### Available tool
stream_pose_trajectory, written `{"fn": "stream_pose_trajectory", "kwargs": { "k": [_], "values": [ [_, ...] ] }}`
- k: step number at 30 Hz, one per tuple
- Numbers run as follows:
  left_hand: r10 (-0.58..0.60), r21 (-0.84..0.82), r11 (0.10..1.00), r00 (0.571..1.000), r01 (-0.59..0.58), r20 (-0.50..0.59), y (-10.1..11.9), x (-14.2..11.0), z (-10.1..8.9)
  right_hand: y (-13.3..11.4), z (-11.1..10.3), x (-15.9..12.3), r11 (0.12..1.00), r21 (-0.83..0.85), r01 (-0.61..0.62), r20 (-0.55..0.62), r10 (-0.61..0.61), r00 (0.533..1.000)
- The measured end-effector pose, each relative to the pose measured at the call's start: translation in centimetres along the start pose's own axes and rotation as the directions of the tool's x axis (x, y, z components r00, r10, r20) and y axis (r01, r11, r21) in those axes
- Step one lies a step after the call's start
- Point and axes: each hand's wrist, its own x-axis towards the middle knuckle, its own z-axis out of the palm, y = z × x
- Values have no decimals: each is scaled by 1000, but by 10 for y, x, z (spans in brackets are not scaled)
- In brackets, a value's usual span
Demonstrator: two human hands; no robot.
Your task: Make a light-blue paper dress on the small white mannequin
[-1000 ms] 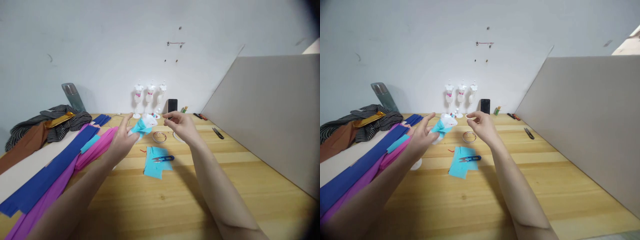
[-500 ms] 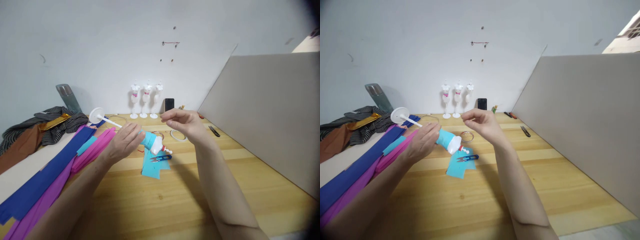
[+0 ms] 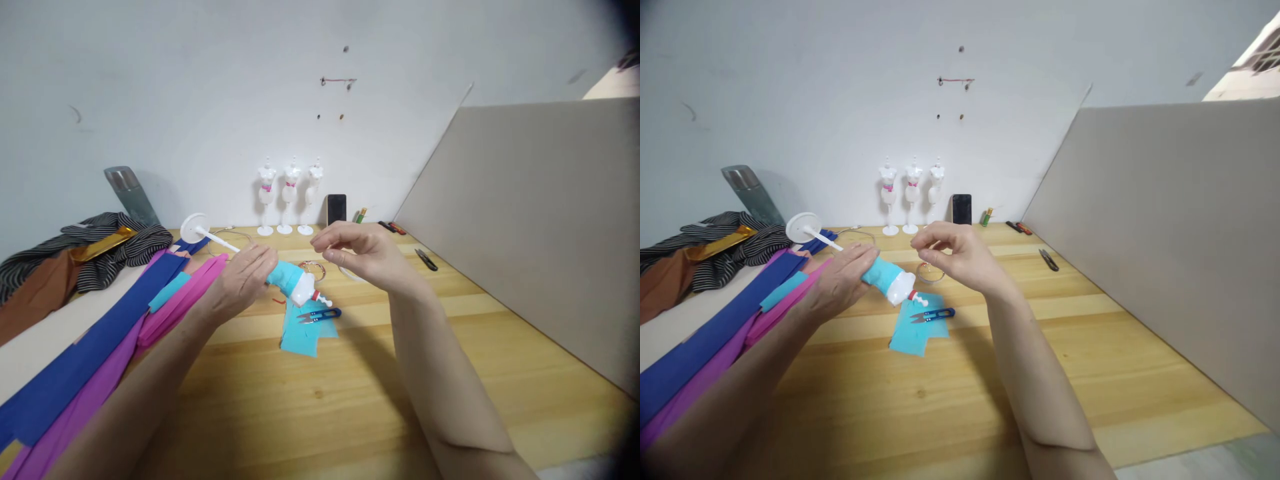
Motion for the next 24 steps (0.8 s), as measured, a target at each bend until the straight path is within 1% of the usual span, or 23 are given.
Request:
{"fn": "stream_pose_trajectory", "kwargs": {
  "k": [3, 5, 7, 8, 10, 11, 12, 13, 14, 15, 16, 17, 18, 19, 20, 21, 22, 23, 24],
  "values": [
    [89, 12, 996, 996, -89, 4, 0, -1, -2, -2, 2, 0, 999, -30, 44, 67, -42, 997],
    [148, 4, 989, 989, -148, 5, 1, -1, -3, -4, 2, 0, 998, -44, 50, 110, -45, 993],
    [151, -24, 988, 988, -150, 16, 2, 0, -2, -5, 2, -1, 998, -58, 34, 111, -28, 993],
    [123, -47, 992, 992, -121, 29, 3, 1, -2, -5, 2, -1, 998, -63, 23, 99, -17, 995],
    [12, -123, 992, 999, -6, 45, 7, 4, -1, -4, 1, -1, 998, -60, -5, 66, 9, 998],
    [-67, -174, 982, 997, 75, 49, 10, 6, -1, -2, 0, 0, 998, -50, -24, 45, 26, 999],
    [-167, -232, 957, 985, 174, 49, 13, 8, -2, 0, 0, 1, 998, -30, -46, 24, 47, 999],
    [-276, -302, 913, 960, 276, 44, 17, 11, -3, 2, 0, 2, 997, -3, -74, 1, 74, 997],
    [-405, -382, 838, 914, 389, 43, 21, 14, -4, 5, 1, 3, 994, 24, -106, -25, 107, 994],
    [-532, -480, 729, 845, 489, 52, 25, 18, -6, 8, 2, 4, 989, 46, -142, -50, 144, 988],
    [-637, -598, 581, 766, 551, 86, 28, 22, -8, 11, 3, 5, 982, 65, -175, -73, 180, 981],
    [-715, -720, 399, 685, 567, 144, 30, 26, -10, 13, 6, 6, 977, 75, -200, -95, 206, 974],
    [-761, -809, 216, 613, 546, 210, 32, 30, -12, 15, 8, 7, 975, 77, -211, -115, 218, 969],
    [-785, -863, 54, 555, 502, 274, 33, 33, -13, 15, 12, 7, 977, 75, -200, -137, 209, 968],
    [-793, -888, -75, 513, 453, 329, 33, 36, -14, 14, 17, 7, 983, 66, -172, -155, 180, 971],
    [-792, -896, -166, 485, 412, 370, 34, 38, -15, 13, 22, 6, 992, 39, -119, -176, 124, 976],
    [-788, -896, -223, 470, 383, 397, 34, 40, -16, 10, 28, 5, 999, -6, -49, -190, 47, 981],
    [-782, -896, -255, 467, 364, 413, 35, 41, -17, 7, 35, 3, 998, -54, 39, -177, -48, 983],
    [-773, -895, -268, 475, 356, 421, 36, 42, -18, 5, 41, 1, 986, -100, 133, -127, -145, 981]
  ]
}}
